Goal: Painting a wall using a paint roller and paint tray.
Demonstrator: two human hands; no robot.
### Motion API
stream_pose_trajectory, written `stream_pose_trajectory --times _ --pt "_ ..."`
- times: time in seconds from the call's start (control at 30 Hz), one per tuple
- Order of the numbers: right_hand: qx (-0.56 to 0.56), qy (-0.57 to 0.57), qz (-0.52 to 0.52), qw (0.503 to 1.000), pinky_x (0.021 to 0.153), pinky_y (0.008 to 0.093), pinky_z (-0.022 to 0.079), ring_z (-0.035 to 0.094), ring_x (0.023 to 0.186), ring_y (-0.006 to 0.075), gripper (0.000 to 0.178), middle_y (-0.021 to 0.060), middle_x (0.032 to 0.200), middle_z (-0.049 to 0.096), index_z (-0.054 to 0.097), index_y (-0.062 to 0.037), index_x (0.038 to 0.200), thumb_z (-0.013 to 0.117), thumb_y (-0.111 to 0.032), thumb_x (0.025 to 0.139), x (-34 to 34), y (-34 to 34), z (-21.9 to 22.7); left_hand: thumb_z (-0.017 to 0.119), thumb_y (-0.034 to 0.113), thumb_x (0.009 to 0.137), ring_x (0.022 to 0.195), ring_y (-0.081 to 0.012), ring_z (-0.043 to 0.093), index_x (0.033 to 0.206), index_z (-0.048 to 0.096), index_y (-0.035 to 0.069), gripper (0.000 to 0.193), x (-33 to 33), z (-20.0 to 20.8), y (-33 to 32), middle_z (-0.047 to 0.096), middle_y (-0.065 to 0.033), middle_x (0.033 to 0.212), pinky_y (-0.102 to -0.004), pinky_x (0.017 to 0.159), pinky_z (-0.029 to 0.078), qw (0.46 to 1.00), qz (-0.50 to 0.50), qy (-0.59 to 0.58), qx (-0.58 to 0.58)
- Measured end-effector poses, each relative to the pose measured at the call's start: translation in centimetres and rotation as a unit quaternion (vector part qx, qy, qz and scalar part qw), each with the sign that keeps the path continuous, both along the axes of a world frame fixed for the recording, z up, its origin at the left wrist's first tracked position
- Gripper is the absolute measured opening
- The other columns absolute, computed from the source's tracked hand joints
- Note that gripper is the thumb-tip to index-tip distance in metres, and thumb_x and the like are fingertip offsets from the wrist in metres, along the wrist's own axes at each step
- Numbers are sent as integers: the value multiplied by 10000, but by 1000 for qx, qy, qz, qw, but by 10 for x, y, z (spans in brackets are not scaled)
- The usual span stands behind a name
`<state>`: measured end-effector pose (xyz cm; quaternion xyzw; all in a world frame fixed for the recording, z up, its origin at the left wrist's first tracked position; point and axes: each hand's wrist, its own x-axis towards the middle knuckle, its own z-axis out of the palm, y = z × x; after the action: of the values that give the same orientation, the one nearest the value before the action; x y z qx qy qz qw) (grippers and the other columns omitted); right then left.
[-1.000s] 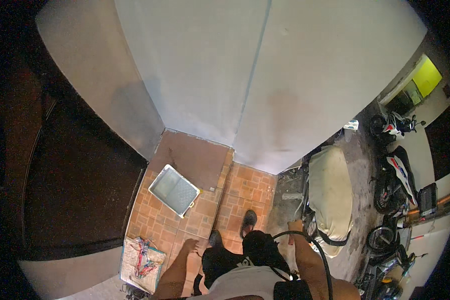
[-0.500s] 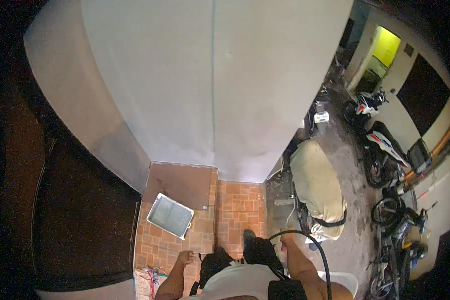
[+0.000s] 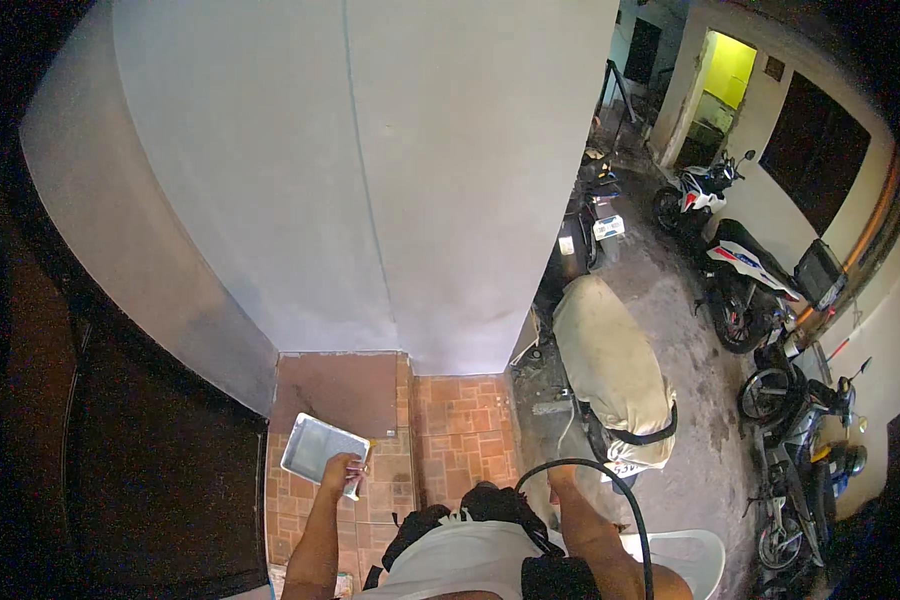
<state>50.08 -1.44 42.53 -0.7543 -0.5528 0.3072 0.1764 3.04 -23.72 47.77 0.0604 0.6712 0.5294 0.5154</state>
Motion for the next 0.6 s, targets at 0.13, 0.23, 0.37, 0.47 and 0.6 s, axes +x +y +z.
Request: stream_pose_trajectory --times 0.13,0.23,0.37,0.47,0.6 --pt "-76 68 -1 995 371 403 445 586 411 257 210 146 532 550 540 81 749 607 -116 772 -5 0 3 508 299 894 751 -238 673 1048 631 31 332 13 -52 -18 691 -139 915 -354 659 529 999 -43 6 -5" --pt "-132 107 -13 985 369 404 444 584 408 257 206 149 536 553 541 80 751 606 -115 774 2 -1 1 507 296 913 737 -272 673 1096 606 -2 364 48 -83 -39 688 -178 933 -334 628 544 990 -50 -41 -123" --pt "-94 138 -31 985 342 383 411 537 379 221 202 85 496 495 543 40 782 630 -141 800 -26 -6 -4 571 290 878 640 -278 671 1053 630 39 312 77 -142 -129 686 -158 877 -336 441 424 965 7 -110 -240" --pt "19 41 14 999 330 355 388 498 364 187 261 53 506 486 540 15 810 644 -218 865 30 42 -57 550 351 908 705 -248 691 1007 612 75 300 100 -148 -112 693 -123 897 -342 496 453 952 -80 -155 -249" --pt "-83 385 7 919 333 289 355 443 381 124 327 14 545 471 538 -63 839 511 -345 1001 -121 7 74 544 411 918 733 -201 655 956 631 108 317 95 -171 -210 691 -60 881 -352 642 436 902 -51 -351 -247"
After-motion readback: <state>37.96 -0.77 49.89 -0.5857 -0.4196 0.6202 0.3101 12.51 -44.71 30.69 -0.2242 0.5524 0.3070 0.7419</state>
